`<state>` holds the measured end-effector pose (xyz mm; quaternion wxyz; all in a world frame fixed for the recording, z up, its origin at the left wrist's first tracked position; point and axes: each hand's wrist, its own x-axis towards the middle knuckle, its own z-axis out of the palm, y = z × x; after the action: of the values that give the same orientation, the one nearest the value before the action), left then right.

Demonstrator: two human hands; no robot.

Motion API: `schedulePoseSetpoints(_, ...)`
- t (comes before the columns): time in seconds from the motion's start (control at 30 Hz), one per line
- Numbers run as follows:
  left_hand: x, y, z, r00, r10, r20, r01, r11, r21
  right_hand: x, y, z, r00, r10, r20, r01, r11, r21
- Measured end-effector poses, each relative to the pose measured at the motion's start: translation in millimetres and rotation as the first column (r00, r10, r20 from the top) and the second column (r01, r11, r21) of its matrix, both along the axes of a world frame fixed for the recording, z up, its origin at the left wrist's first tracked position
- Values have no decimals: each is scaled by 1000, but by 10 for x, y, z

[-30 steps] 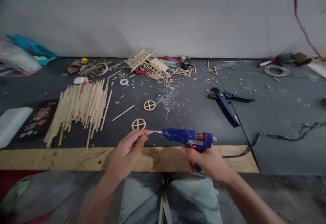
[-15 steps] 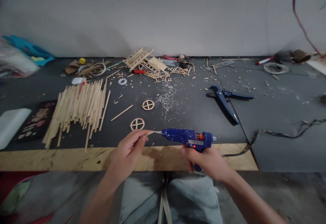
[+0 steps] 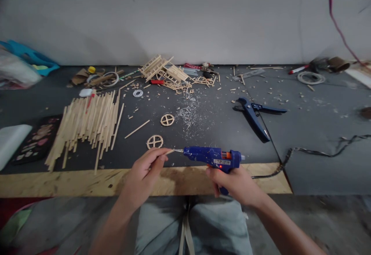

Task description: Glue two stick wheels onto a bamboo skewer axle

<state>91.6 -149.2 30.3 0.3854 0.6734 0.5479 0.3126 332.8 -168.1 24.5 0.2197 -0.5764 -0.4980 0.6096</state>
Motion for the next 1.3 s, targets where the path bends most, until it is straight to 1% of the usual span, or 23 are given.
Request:
schedulePoseSetpoints(0.1,2,2,1,1000,13,12,-13,1000,3,0,3,13,999,7,-45,-9,999,-34)
schedulePoseSetpoints(0.23,25,10,-13,997,38,61,-39,999,5,-15,10,46,1000,16,-26,-17,999,-28)
schedulePoseSetpoints(0.3,41,22,-37,989,78,123,-77,997,-16,-26,13,45,1000,24,-18,-25,999,-24)
schedulePoseSetpoints(0.33,45,32,-54,977,124,176,-120,992,-30,-31,15,38,1000,24,-11,-24,999,-22)
schedulePoseSetpoints(0.37,45,45,-74,953,181,242,-175,983,-46,-35,18,28,1000,19,-2,-19,1000,-22)
schedulePoseSetpoints(0.43,21,75,-115,880,293,374,-281,956,-87,-39,31,7,1000,-4,6,4,1000,-22)
schedulePoseSetpoints(0.47,-5,89,-133,842,331,425,-316,943,-108,-40,41,0,1000,-17,4,17,1000,-19)
schedulePoseSetpoints(0.53,-81,111,-157,791,373,485,-342,927,-155,-42,72,-2,999,-40,-18,40,999,-9)
schedulePoseSetpoints(0.6,-176,115,-161,753,403,521,-348,915,-204,-54,113,12,997,-69,-37,69,998,2)
schedulePoseSetpoints(0.67,-272,106,-154,709,429,560,-349,903,-250,-84,161,28,997,-71,-32,72,997,22)
schedulePoseSetpoints(0.77,-386,95,-161,660,446,605,-377,893,-247,-180,229,27,999,-49,-24,50,997,59)
schedulePoseSetpoints(0.9,-483,126,-257,647,470,600,-473,865,-168,-384,314,-30,1000,-6,10,6,998,66)
schedulePoseSetpoints(1.03,-566,163,-407,610,517,600,-526,831,-181,-595,413,-92,995,55,88,-61,996,68)
schedulePoseSetpoints(1.13,-605,161,-478,592,533,605,-536,821,-199,-715,493,-130,987,80,137,-90,993,71)
schedulePoseSetpoints(1.2,-612,151,-495,604,523,601,-523,830,-195,-774,538,-161,982,102,159,-116,990,82)
schedulePoseSetpoints(1.3,-607,138,-494,654,507,562,-498,847,-184,-835,586,-216,978,115,174,-135,985,105)
